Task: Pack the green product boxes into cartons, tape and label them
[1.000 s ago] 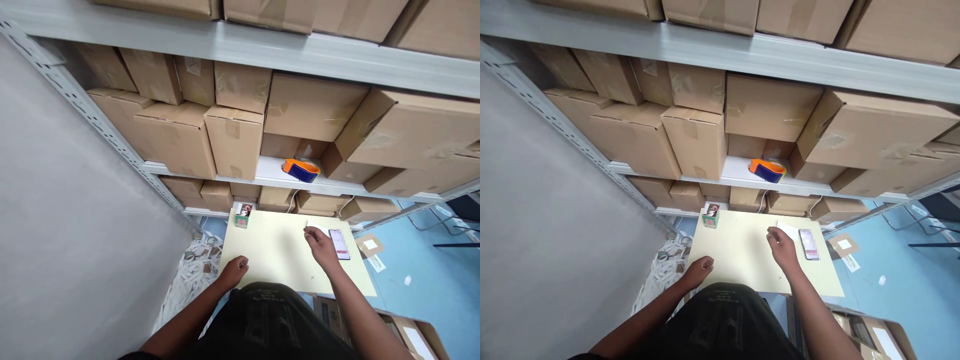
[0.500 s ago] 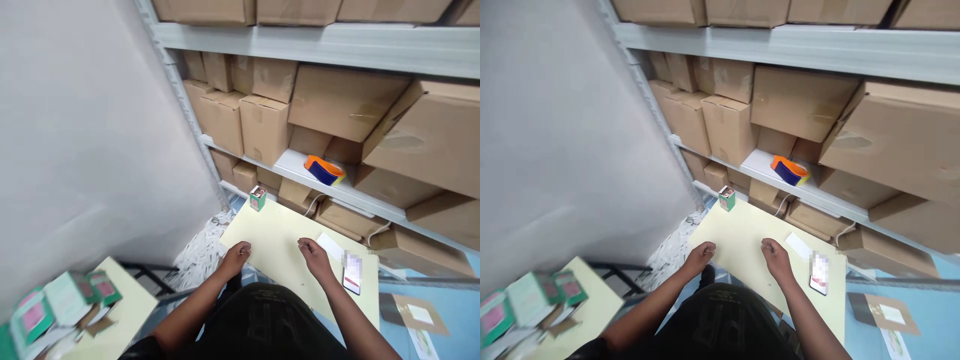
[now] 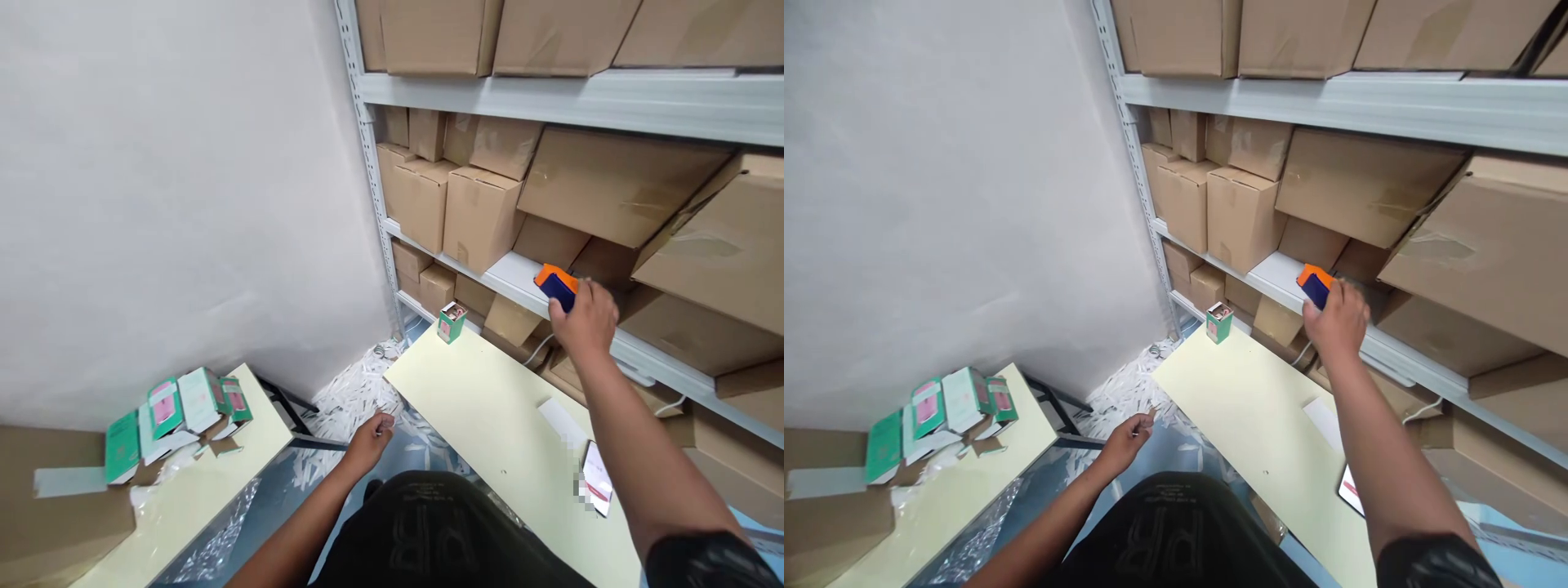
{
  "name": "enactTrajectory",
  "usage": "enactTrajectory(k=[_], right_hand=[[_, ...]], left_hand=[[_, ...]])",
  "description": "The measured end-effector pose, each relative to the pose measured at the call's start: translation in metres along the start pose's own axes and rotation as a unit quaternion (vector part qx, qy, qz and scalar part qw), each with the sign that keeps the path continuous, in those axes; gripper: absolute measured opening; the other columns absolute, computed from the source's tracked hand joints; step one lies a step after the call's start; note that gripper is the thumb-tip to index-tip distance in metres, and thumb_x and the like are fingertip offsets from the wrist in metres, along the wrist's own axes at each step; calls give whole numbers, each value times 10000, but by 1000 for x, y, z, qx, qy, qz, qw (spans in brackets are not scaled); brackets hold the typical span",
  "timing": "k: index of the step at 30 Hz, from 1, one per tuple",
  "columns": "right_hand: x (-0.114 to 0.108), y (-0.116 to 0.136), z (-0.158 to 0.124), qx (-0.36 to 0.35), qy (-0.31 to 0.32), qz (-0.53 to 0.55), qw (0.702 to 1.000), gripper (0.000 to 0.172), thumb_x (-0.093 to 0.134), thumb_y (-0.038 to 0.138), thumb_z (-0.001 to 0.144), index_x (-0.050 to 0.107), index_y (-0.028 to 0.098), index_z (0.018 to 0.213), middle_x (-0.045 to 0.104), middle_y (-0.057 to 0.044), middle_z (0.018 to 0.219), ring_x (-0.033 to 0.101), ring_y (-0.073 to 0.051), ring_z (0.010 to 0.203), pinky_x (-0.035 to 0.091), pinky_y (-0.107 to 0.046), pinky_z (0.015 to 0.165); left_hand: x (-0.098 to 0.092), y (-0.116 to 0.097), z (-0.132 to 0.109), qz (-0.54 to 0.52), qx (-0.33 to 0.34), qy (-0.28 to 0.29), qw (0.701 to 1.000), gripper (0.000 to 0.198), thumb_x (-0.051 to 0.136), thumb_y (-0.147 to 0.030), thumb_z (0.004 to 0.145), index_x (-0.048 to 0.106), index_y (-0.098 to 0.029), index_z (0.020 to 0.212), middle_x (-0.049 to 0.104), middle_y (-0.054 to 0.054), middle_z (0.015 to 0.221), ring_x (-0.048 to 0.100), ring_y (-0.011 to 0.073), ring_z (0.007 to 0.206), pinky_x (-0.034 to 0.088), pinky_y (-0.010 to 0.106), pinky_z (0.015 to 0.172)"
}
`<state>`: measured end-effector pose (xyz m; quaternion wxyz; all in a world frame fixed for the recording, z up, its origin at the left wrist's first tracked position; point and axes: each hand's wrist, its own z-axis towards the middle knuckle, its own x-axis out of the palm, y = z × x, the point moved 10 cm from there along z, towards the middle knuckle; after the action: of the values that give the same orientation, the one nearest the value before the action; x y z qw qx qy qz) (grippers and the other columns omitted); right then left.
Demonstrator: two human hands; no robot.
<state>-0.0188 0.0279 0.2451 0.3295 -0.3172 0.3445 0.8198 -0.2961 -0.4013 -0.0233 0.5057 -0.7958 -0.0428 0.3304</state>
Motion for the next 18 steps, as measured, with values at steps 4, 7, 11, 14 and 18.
enactTrajectory(k=[4,7,11,14,18], right_hand=[[35,-33,49,95,113,-80,986,573,593,340,945,557,-48,1366,512,-378,1397,423,-390,1327,322,-589,1002],[48,-40,47,96,127,-82,984,524,563,333,967,592,-39,1335,541,-351,1355,463,-350,1279,334,-559,980],[38,-34,24,80,103,-81,988,561,539,401,995,547,48,1431,480,-279,1485,427,-328,1332,341,-520,1035],[24,-13,-19,24,65,-63,996,584,529,432,999,514,94,1475,453,-226,1543,402,-325,1384,342,-478,1126],[29,7,-129,8,60,-41,997,593,523,453,985,490,149,1493,444,-184,1573,384,-336,1445,332,-511,1203]], left_hand=[[11,-7,-1,10,14,19,1000,274,583,-366,859,702,-215,1055,764,59,1073,700,229,994,539,343,911],[24,-9,-1,24,35,55,998,285,598,-367,864,704,-221,1085,757,59,1094,697,228,1003,542,339,900],[29,-6,8,34,62,102,992,268,602,-347,873,701,-224,1090,751,58,1102,695,220,997,541,330,896],[23,-5,23,46,77,133,987,254,602,-313,874,702,-218,1088,749,66,1109,694,220,995,535,328,891],[12,-10,51,68,99,167,979,233,618,-295,870,708,-223,1073,758,68,1091,697,228,1005,530,330,891]])
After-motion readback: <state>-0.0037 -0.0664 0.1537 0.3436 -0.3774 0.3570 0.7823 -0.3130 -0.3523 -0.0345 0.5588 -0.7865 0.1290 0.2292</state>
